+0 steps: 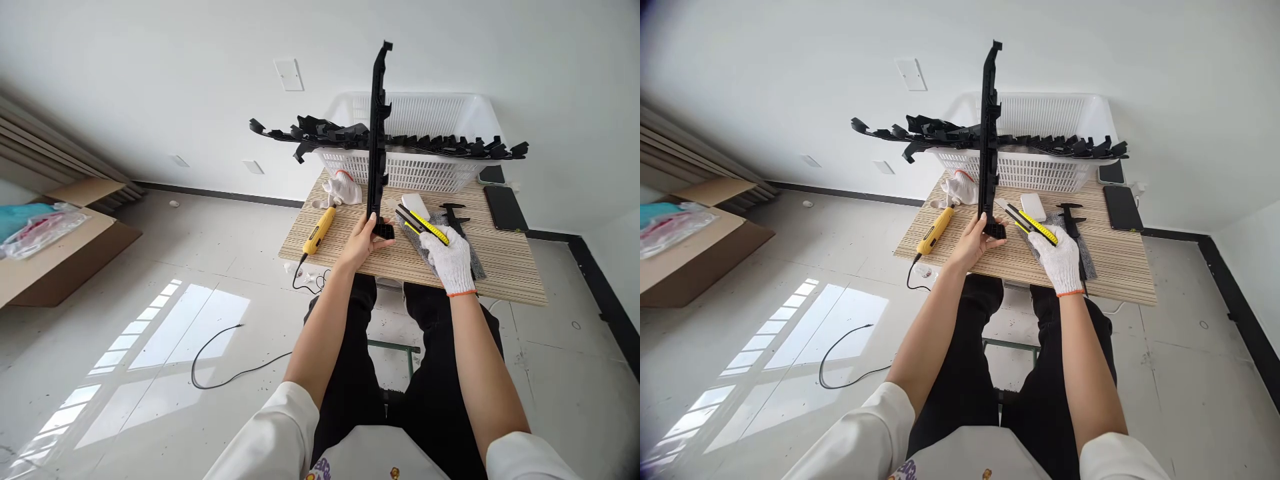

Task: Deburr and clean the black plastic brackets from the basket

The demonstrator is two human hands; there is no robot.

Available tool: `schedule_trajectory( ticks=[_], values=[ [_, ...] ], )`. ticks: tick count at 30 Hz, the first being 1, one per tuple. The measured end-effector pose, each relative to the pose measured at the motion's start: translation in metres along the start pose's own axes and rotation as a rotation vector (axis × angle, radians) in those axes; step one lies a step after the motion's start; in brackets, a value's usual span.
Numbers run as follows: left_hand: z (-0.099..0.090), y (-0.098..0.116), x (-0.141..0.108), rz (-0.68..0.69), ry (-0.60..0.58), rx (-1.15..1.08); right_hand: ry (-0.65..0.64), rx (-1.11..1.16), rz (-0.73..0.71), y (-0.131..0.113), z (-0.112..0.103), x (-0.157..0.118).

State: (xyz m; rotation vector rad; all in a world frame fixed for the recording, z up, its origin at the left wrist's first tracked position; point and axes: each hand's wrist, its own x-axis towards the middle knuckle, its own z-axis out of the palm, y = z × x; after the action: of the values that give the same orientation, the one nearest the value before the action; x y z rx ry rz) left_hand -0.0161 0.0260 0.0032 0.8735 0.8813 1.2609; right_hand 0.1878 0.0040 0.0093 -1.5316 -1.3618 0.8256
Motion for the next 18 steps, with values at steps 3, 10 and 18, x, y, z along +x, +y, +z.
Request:
schedule_trajectory(
  ticks=[3,10,18],
  values=[
    [-0.001,0.004,-0.003,0.06,-0.064,-0.036,-0.032,0.251,0.093,-0.001,-0.003,-0.002],
    [-0.009,0.01,-0.007,0.104,-0.06,-0.031,-0.206,0.242,0.143,-0.006,-0.012,-0.005],
    [-0.014,0.011,-0.008,0.111,-0.015,-0.019,-0.217,0.191,0.089,-0.005,-0.01,-0.005]
  ],
)
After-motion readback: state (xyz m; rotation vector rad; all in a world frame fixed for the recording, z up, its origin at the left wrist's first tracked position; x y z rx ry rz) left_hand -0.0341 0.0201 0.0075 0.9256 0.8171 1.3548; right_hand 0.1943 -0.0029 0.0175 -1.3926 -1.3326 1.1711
